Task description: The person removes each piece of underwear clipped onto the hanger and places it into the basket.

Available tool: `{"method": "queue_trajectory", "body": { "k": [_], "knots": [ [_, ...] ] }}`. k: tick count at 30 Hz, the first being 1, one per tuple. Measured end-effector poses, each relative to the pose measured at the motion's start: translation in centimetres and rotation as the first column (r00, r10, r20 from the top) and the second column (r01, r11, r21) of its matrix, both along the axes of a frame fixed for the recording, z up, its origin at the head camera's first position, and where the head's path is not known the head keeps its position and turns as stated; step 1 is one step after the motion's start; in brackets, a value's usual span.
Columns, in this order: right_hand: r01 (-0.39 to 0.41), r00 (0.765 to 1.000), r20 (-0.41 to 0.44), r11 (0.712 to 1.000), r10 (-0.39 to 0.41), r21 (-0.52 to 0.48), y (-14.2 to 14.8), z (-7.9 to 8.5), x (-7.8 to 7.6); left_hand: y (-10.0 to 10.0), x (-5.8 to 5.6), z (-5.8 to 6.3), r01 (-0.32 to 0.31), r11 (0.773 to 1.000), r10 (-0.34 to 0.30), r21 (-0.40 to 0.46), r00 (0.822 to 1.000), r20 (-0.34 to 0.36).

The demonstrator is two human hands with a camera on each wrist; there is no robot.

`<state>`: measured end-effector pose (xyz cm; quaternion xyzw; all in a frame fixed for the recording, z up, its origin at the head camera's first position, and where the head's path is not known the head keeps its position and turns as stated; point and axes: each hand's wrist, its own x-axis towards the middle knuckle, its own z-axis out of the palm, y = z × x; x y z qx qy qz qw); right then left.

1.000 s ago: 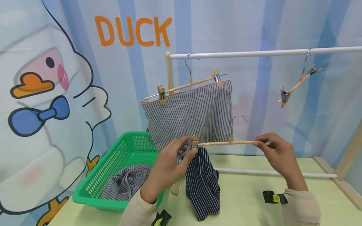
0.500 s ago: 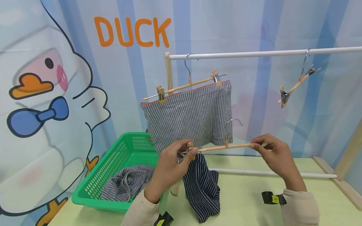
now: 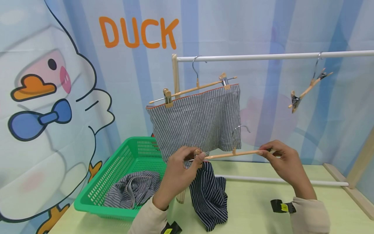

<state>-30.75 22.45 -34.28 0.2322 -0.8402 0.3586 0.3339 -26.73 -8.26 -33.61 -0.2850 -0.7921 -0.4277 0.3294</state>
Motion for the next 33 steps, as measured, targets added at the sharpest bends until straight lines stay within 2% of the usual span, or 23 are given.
{"method": "queue_trajectory", "body": {
  "k": [9, 15, 22, 33],
  "knots": [
    [-0.010, 1.000, 0.002, 1.000, 0.010, 0.017, -0.2, -0.1, -0.1, 0.0, -0.2, -0.3, -0.068, 0.997, 0.069, 0.044, 0.997, -0.043],
    [0.008, 1.000, 0.014, 1.000, -0.008, 0.005, -0.4, 0.0, -0.1, 0.2, -0.4, -0.5, -0.061, 0.993, 0.072, 0.100, 0.992, -0.104],
    [0.015, 1.000, 0.006, 1.000, -0.015, -0.004, -0.5, -0.1, -0.3, 0.2, -0.5, -0.8, -0.053, 0.988, 0.066, 0.143, 0.994, -0.086],
    [0.000, 1.000, -0.030, 1.000, -0.001, -0.009, -0.6, -0.2, -0.3, 0.2, -0.8, -0.9, -0.062, 0.987, 0.080, 0.148, 0.990, -0.116]
  ]
}}
